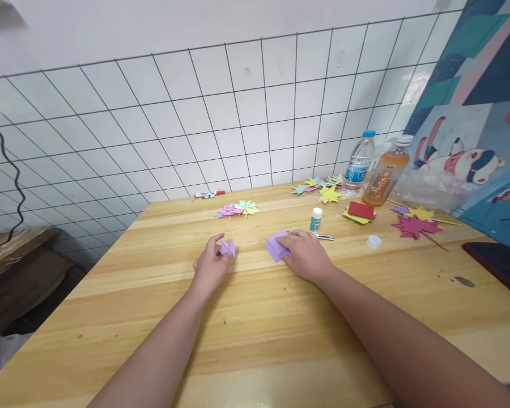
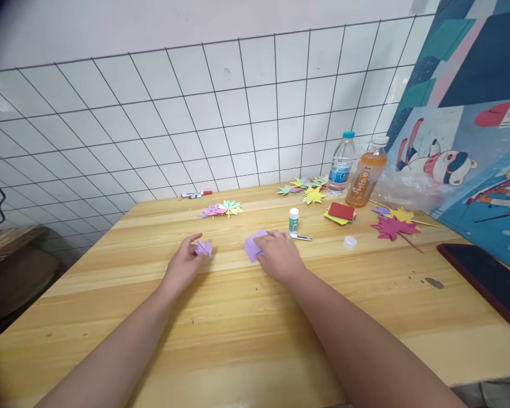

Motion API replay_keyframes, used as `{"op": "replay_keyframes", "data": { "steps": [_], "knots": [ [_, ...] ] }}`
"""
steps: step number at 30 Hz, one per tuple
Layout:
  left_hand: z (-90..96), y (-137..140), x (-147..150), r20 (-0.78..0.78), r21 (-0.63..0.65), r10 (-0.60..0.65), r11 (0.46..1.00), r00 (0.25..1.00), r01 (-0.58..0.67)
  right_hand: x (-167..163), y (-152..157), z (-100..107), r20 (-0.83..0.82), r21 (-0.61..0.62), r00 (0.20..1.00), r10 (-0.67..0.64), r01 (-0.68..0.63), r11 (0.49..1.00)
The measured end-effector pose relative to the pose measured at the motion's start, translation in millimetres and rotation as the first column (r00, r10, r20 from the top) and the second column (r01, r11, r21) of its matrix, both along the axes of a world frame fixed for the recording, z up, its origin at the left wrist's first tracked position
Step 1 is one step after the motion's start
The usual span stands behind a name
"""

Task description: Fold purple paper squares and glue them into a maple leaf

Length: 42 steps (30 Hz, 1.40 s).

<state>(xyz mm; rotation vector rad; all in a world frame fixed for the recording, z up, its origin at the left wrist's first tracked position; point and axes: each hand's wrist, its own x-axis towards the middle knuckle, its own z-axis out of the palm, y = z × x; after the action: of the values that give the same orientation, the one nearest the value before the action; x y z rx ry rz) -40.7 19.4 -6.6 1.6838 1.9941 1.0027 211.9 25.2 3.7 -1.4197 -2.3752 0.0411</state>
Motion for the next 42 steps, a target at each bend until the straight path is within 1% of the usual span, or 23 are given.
{"op": "replay_keyframes", "data": {
  "steps": [2, 4, 7, 8, 9, 10, 11, 12, 13, 14, 15, 16, 17, 18, 19, 22, 25, 27, 30, 34, 37, 39, 42],
  "knots": [
    [0.1, 3, -2, -0.050, -0.046, 0.017, 0.999, 0.999, -0.019, -2, -1, 1, 0.068, -0.007, 0.998, 0.018, -0.018, 1.000],
    [1.9, 5, -4, -0.104, -0.054, 0.078, 0.995, 0.992, -0.084, -2, -1, 4, 0.108, 0.001, 0.994, 0.034, -0.034, 0.999],
    [7.2, 4, -4, -0.108, 0.066, 0.216, 0.976, 0.970, -0.210, -1, -1, 7, 0.104, 0.012, 0.994, 0.022, -0.024, 1.000],
    [9.5, 1, -3, -0.045, 0.130, 0.212, 0.970, 0.976, -0.205, -1, -1, 8, 0.091, 0.011, 0.996, 0.011, -0.012, 1.000],
    [12.0, -2, 0, 0.049, 0.180, 0.154, 0.971, 0.987, -0.160, -1, -1, 9, 0.073, 0.008, 0.997, 0.000, -0.001, 1.000],
    [14.6, -7, 4, 0.171, 0.210, 0.035, 0.975, 0.985, -0.071, 0, -1, 10, 0.050, 0.011, 0.999, -0.015, 0.015, 1.000],
    [17.3, -12, 9, 0.321, 0.196, -0.124, 0.979, 0.939, 0.062, 0, -1, 11, 0.019, 0.024, 0.999, -0.031, 0.031, 0.999],
    [20.0, -18, 14, 0.460, 0.142, -0.259, 0.966, 0.850, 0.218, 0, -1, 12, -0.020, 0.048, 0.999, -0.041, 0.042, 0.998],
    [22.6, -24, 20, 0.590, 0.069, -0.327, 0.931, 0.738, 0.357, 0, -2, 13, -0.064, 0.081, 0.997, -0.040, 0.045, 0.996],
    [24.7, -29, 26, 0.713, -0.018, -0.324, 0.878, 0.622, 0.479, -1, -4, 14, -0.106, 0.117, 0.994, -0.021, 0.034, 0.993],
    [26.4, -33, 32, 0.809, -0.114, -0.275, 0.794, 0.520, 0.597, -2, -6, 15, -0.141, 0.153, 0.990, 0.016, 0.006, 0.988],
    [27.2, -35, 36, 0.877, -0.162, -0.204, 0.727, 0.436, 0.667, -4, -8, 15, -0.162, 0.187, 0.985, 0.067, -0.036, 0.982],
    [27.1, -37, 39, 0.917, -0.179, -0.137, 0.697, 0.374, 0.694, -6, -11, 15, -0.166, 0.214, 0.977, 0.134, -0.097, 0.972],
    [26.2, -37, 41, 0.940, -0.188, -0.080, 0.687, 0.331, 0.701, -9, -13, 14, -0.152, 0.234, 0.966, 0.209, -0.170, 0.957],
    [24.4, -35, 42, 0.952, -0.191, -0.039, 0.699, 0.303, 0.690, -11, -15, 13, -0.125, 0.246, 0.951, 0.282, -0.246, 0.938],
    [16.5, -30, 40, 0.953, -0.193, -0.001, 0.770, 0.303, 0.609, -17, -20, 9, -0.024, 0.249, 0.900, 0.435, -0.417, 0.874],
    [10.9, -27, 38, 0.942, -0.183, -0.007, 0.828, 0.335, 0.531, -20, -21, 6, 0.046, 0.246, 0.874, 0.484, -0.480, 0.842],
    [10.3, -26, 38, 0.943, -0.183, 0.005, 0.843, 0.333, 0.505, -19, -22, 6, 0.076, 0.245, 0.860, 0.504, -0.506, 0.827],
    [12.1, -26, 39, 0.952, -0.183, 0.020, 0.837, 0.306, 0.516, -18, -23, 9, 0.094, 0.259, 0.852, 0.515, -0.520, 0.814],
    [13.5, -26, 38, 0.956, -0.166, 0.004, 0.833, 0.295, 0.527, -19, -25, 11, 0.090, 0.280, 0.852, 0.515, -0.518, 0.808],
    [12.3, -27, 39, 0.952, -0.149, -0.018, 0.842, 0.304, 0.519, -19, -25, 10, 0.017, 0.275, 0.863, 0.506, -0.490, 0.827],
    [11.0, -28, 40, 0.942, -0.134, -0.058, 0.839, 0.332, 0.527, -19, -24, 8, -0.037, 0.257, 0.878, 0.477, -0.453, 0.854],
    [9.1, -29, 44, 0.900, -0.111, -0.133, 0.851, 0.415, 0.513, -19, -22, 5, -0.075, 0.223, 0.889, 0.451, -0.426, 0.877]
  ]
}}
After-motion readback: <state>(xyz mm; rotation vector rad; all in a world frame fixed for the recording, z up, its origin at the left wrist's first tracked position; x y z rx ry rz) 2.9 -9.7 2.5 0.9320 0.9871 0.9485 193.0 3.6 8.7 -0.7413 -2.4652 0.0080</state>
